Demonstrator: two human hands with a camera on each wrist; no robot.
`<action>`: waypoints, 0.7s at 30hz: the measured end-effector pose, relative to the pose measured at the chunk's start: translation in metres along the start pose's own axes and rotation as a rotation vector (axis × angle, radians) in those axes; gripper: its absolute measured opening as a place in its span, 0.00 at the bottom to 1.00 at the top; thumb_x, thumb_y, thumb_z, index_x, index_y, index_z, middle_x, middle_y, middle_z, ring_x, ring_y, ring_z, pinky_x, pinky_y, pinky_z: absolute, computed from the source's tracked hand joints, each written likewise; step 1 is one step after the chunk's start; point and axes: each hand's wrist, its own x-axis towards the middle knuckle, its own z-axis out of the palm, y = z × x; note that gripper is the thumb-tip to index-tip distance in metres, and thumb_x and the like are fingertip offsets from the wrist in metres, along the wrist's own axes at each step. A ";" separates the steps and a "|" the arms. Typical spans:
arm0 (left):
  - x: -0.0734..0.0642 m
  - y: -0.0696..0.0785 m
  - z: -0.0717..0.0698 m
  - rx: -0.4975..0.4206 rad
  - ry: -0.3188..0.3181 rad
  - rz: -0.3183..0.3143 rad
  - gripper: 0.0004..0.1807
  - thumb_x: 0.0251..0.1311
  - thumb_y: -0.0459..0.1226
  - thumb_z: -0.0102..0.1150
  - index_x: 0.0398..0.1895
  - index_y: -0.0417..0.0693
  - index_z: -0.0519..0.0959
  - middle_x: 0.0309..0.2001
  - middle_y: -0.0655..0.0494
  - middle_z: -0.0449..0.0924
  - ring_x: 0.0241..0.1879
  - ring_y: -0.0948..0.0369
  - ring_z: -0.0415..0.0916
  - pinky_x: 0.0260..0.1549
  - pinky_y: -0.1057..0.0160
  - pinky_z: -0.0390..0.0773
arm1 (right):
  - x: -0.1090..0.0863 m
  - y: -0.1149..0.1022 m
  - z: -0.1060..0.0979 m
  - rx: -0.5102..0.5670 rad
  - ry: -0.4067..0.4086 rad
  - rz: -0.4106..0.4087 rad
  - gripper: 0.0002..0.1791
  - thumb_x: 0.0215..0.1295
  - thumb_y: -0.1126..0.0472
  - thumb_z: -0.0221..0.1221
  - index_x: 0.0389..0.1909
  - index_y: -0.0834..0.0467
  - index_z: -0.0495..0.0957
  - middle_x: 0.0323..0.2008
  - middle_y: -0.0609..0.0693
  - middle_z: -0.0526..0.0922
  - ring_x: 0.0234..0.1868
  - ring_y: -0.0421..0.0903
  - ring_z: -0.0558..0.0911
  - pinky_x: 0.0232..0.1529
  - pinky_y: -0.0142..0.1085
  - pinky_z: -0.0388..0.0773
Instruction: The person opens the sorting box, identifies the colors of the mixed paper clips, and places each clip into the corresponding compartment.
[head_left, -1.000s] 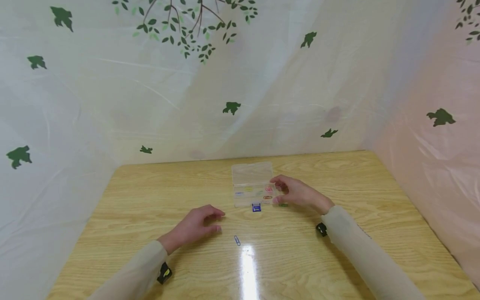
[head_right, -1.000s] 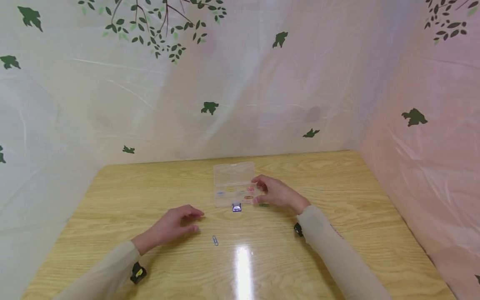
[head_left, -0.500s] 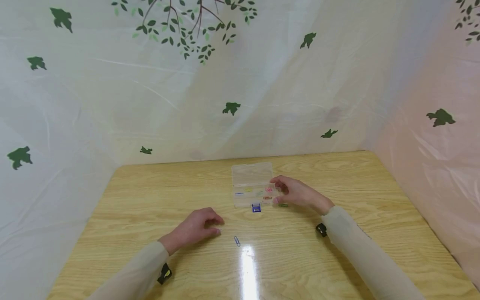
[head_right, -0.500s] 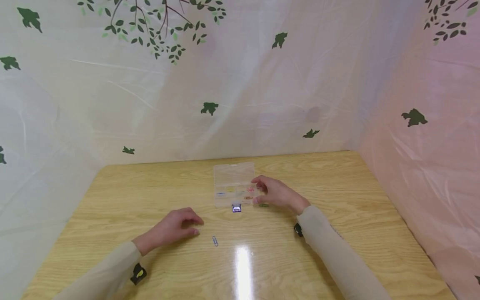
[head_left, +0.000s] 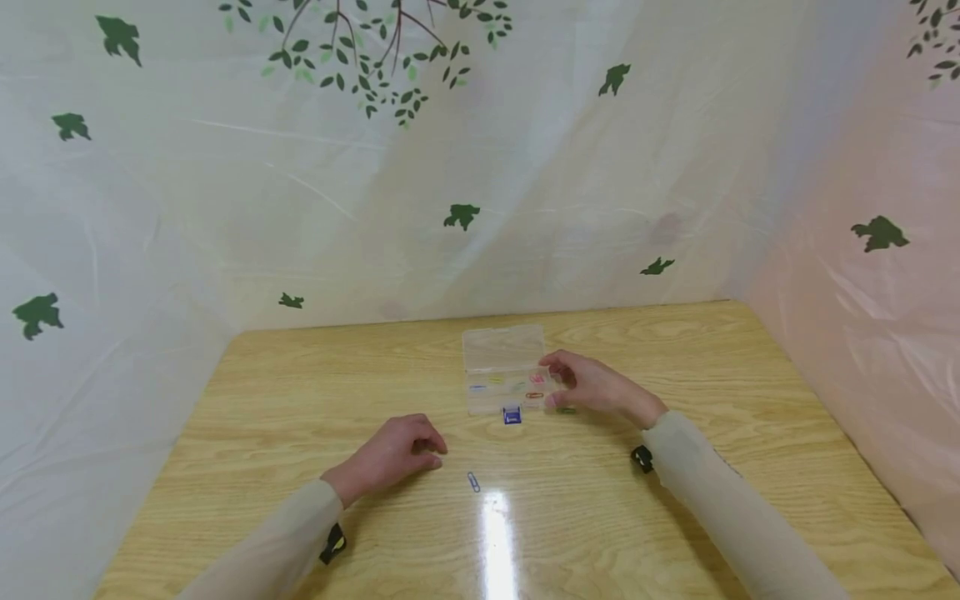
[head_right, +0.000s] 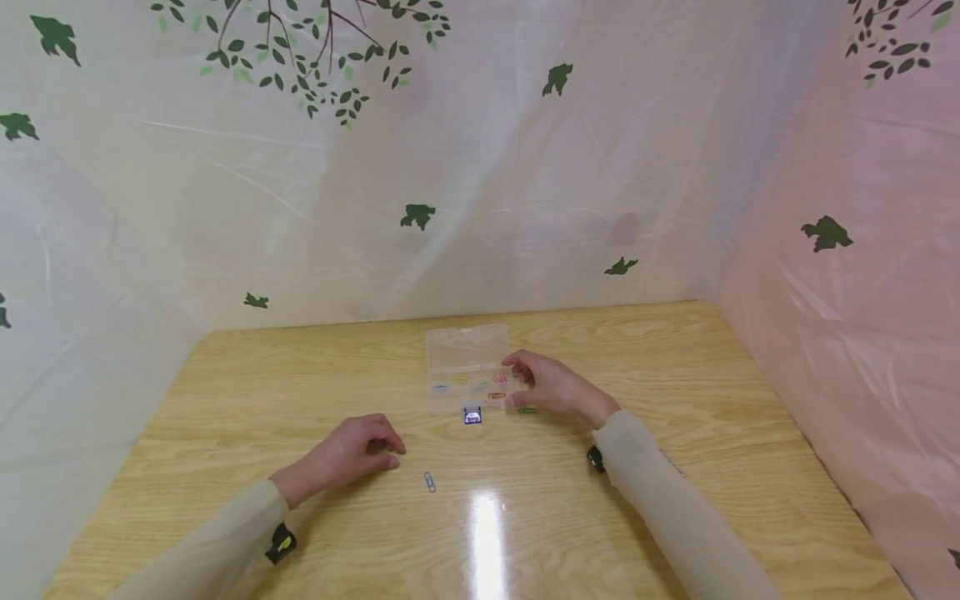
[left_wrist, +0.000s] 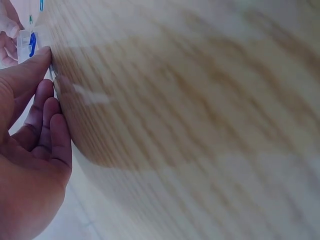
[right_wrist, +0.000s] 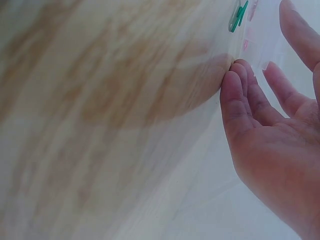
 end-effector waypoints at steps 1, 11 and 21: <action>0.000 0.000 0.000 0.000 0.000 0.006 0.04 0.64 0.35 0.71 0.40 0.49 0.86 0.39 0.64 0.80 0.39 0.68 0.76 0.42 0.64 0.81 | 0.000 0.000 0.000 -0.003 0.000 -0.001 0.35 0.66 0.55 0.71 0.70 0.61 0.70 0.58 0.56 0.78 0.56 0.53 0.75 0.61 0.51 0.73; 0.000 0.001 0.000 0.028 0.019 -0.007 0.05 0.61 0.37 0.74 0.35 0.50 0.84 0.36 0.65 0.77 0.36 0.68 0.74 0.38 0.66 0.79 | 0.000 0.002 0.000 -0.011 -0.002 -0.012 0.35 0.66 0.55 0.72 0.70 0.61 0.71 0.57 0.55 0.78 0.55 0.52 0.75 0.60 0.50 0.74; 0.001 0.000 0.001 0.062 0.001 0.001 0.06 0.63 0.37 0.72 0.31 0.52 0.83 0.32 0.67 0.76 0.32 0.71 0.71 0.33 0.67 0.77 | -0.001 -0.001 0.000 -0.013 -0.005 -0.012 0.35 0.66 0.55 0.72 0.70 0.61 0.71 0.58 0.56 0.78 0.55 0.52 0.75 0.60 0.50 0.74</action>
